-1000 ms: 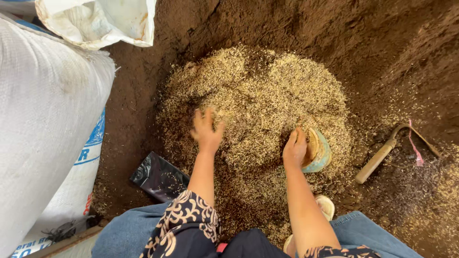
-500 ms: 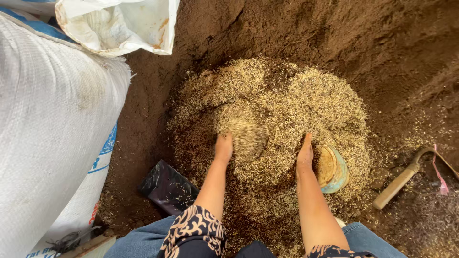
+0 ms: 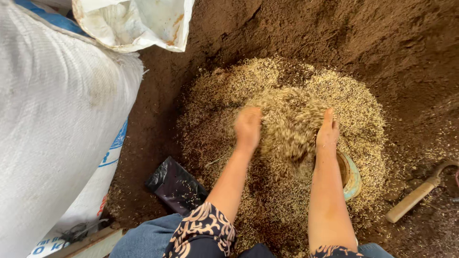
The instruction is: The person scoops grain from a large pile using a scoop and fills black plastic bags. The person opens each bag, pours the grain in, and sets the filled bag aside.
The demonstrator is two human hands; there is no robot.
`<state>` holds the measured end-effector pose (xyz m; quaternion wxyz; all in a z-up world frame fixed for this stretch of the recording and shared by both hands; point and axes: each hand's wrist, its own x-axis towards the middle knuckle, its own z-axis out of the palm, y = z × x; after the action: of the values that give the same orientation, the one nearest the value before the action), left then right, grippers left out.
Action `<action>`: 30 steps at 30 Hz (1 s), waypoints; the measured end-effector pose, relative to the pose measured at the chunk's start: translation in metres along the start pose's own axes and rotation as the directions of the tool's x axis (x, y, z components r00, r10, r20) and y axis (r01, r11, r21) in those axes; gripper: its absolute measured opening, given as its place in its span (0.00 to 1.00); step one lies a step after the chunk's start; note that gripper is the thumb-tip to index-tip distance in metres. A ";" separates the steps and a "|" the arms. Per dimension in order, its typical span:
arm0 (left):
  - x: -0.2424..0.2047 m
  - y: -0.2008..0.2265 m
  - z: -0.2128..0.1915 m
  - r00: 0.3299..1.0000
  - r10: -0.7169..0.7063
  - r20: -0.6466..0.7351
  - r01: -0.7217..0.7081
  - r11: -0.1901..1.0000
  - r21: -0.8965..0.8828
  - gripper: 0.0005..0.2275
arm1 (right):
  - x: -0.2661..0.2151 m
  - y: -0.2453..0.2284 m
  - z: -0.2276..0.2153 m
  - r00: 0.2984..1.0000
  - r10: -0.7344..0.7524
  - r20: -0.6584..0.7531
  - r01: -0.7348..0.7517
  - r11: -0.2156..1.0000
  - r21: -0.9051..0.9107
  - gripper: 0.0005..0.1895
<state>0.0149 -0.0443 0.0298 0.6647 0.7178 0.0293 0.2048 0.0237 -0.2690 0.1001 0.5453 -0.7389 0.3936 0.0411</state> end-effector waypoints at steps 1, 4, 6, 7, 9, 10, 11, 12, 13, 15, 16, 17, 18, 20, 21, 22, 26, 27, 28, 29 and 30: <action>0.005 -0.016 -0.016 0.978 -0.199 -0.054 0.201 0.979 0.026 0.13 | 0.015 0.001 -0.001 0.994 -0.101 -0.034 0.101 0.995 -0.020 0.50; 0.023 -0.073 -0.076 0.830 -0.458 -0.319 0.555 0.739 0.383 0.23 | 0.065 0.015 -0.012 0.987 -0.139 -0.083 0.115 0.962 -0.249 0.47; 0.024 -0.108 -0.111 0.718 -0.551 -0.424 0.667 0.373 0.644 0.38 | 0.096 0.027 -0.018 0.992 -0.088 -0.093 0.048 0.929 -0.368 0.47; 0.020 -0.122 -0.125 0.692 -0.616 -0.377 0.665 0.339 0.666 0.39 | 0.109 0.032 -0.021 0.993 -0.068 -0.092 0.027 0.922 -0.386 0.49; 0.020 -0.139 -0.141 0.623 -0.728 -0.287 0.649 0.276 0.709 0.42 | 0.129 0.037 -0.021 0.997 0.018 -0.069 -0.044 0.916 -0.400 0.52; 0.021 -0.145 -0.137 0.648 -0.718 -0.253 0.622 0.308 0.720 0.41 | 0.135 0.037 -0.020 0.995 0.085 -0.046 -0.097 0.911 -0.400 0.54; 0.023 -0.147 -0.130 0.673 -0.707 -0.218 0.594 0.340 0.729 0.39 | 0.138 0.037 -0.018 0.988 0.152 -0.023 -0.149 0.903 -0.402 0.55; 0.024 -0.147 -0.120 0.695 -0.696 -0.181 0.563 0.370 0.739 0.38 | 0.137 0.037 -0.016 0.979 0.203 0.005 -0.186 0.904 -0.386 0.57; 0.023 -0.145 -0.111 0.678 -0.719 -0.155 0.598 0.416 0.685 0.38 | 0.134 0.037 -0.014 0.967 0.253 0.034 -0.223 0.902 -0.370 0.58; 0.022 -0.136 -0.091 0.648 -0.755 -0.100 0.667 0.500 0.553 0.39 | 0.125 0.030 -0.012 0.958 0.256 0.133 -0.194 0.912 -0.361 0.57; 0.026 -0.130 -0.084 0.634 -0.767 -0.098 0.692 0.507 0.514 0.38 | 0.121 0.025 -0.010 0.956 0.211 0.205 -0.127 0.925 -0.357 0.54; 0.030 -0.123 -0.077 0.620 -0.779 -0.095 0.716 0.513 0.474 0.37 | 0.117 0.020 -0.008 0.947 0.164 0.276 -0.061 0.936 -0.348 0.53; 0.028 -0.117 -0.072 0.601 -0.794 -0.090 0.740 0.511 0.437 0.37 | 0.112 0.019 -0.007 0.942 0.187 0.278 -0.084 0.935 -0.343 0.54; 0.022 -0.106 -0.065 0.559 -0.829 -0.003 0.789 0.531 0.310 0.35 | 0.105 0.018 -0.006 0.931 0.226 0.286 -0.126 0.935 -0.330 0.56; 0.019 -0.101 -0.061 0.543 -0.838 0.043 0.808 0.536 0.243 0.34 | 0.102 0.019 -0.007 0.928 0.233 0.292 -0.128 0.932 -0.338 0.57; 0.021 -0.098 -0.054 0.520 -0.853 0.039 0.824 0.514 0.239 0.33 | 0.101 0.018 -0.006 0.926 0.235 0.296 -0.127 0.931 -0.342 0.58; 0.024 -0.089 -0.037 0.476 -0.877 0.060 0.846 0.475 0.241 0.31 | 0.091 0.011 -0.003 0.927 0.202 0.316 -0.104 0.948 -0.301 0.58; 0.024 -0.085 -0.034 0.475 -0.877 0.074 0.843 0.478 0.247 0.30 | 0.085 0.008 -0.003 0.921 0.185 0.343 -0.078 0.950 -0.302 0.57; 0.023 -0.078 -0.031 0.506 -0.857 0.099 0.815 0.513 0.270 0.30 | 0.077 0.003 -0.003 0.914 0.168 0.370 -0.053 0.952 -0.301 0.56; 0.022 -0.068 -0.026 0.536 -0.835 0.126 0.784 0.547 0.292 0.31 | 0.067 -0.003 -0.003 0.905 0.152 0.397 -0.028 0.953 -0.300 0.56; 0.020 -0.055 -0.022 0.562 -0.813 0.151 0.753 0.579 0.312 0.31 | 0.055 -0.009 -0.004 0.904 0.163 0.395 -0.033 0.948 -0.317 0.54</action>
<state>0.0387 -0.0111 -0.0170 0.6023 0.7162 0.2747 -0.2209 0.0659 -0.3012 0.0821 0.4941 -0.7668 0.2943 0.2851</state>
